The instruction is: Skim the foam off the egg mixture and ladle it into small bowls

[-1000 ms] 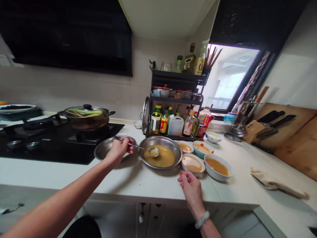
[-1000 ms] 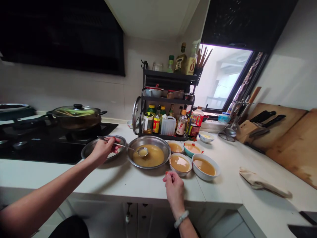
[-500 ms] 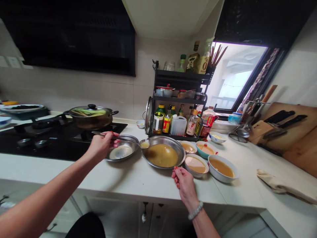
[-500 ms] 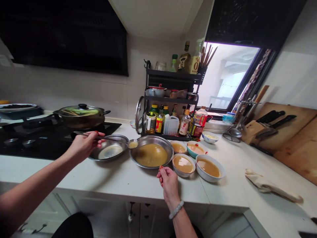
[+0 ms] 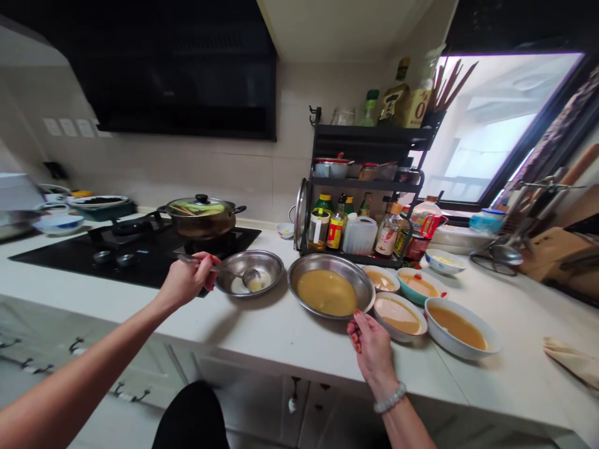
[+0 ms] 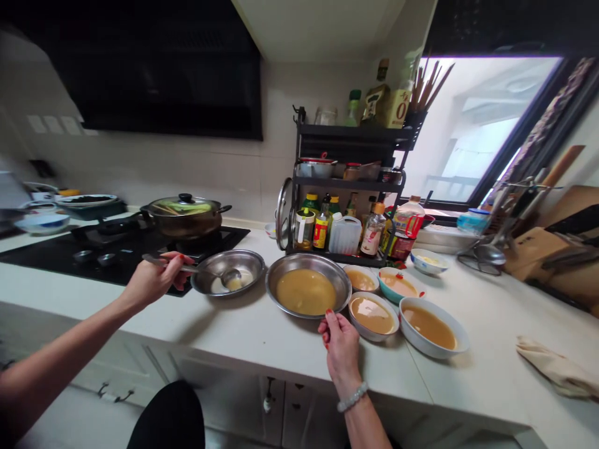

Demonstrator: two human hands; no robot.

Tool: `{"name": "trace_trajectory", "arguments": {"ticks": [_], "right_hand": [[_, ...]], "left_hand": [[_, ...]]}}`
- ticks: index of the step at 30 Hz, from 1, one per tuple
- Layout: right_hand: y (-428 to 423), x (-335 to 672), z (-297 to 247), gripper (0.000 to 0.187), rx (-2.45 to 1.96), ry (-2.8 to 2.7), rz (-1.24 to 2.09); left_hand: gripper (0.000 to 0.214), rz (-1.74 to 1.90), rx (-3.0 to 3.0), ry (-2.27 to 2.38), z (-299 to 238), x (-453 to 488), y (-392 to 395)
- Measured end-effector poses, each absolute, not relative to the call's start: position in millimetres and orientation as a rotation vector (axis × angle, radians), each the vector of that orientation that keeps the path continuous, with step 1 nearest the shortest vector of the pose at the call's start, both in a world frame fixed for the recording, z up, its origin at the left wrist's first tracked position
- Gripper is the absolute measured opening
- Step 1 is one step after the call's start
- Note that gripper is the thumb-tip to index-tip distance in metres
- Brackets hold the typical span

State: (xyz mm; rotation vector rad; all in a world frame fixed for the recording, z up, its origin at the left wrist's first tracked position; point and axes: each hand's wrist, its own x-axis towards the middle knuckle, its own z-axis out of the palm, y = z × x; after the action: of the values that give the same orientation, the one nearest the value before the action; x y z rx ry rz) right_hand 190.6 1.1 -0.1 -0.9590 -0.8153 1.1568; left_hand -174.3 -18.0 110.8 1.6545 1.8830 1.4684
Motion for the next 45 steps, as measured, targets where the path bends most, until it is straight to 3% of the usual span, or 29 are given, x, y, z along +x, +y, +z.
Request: {"name": "trace_trajectory", "arguments": {"ticks": [9,14,20,31,45], "right_hand": [[1.0,192.0,-2.3,0.040,-0.960,-0.808,1.176],[0.3,192.0,-2.4,0.041,-0.951,-0.806,1.184],[-1.0,190.1,-0.8,0.042,-0.960,-0.805,1.161],[-0.7,190.0,-1.5,0.042,-0.963,-0.819,1.149],[-0.6,190.2,-2.1,0.045,-0.969,-0.803,1.160]], "left_hand": [[0.029,1.223,2.204,1.913,103.5,-176.3,-33.2],[0.029,1.568,1.915,1.940,109.1,-175.0,-31.8],[0.026,1.963,1.335,1.511,124.0,-138.4,-11.7],[0.025,1.320,2.022,1.455,82.1,-53.4,9.8],[0.014,1.626,0.963,1.334,75.3,-69.4,26.3]]}}
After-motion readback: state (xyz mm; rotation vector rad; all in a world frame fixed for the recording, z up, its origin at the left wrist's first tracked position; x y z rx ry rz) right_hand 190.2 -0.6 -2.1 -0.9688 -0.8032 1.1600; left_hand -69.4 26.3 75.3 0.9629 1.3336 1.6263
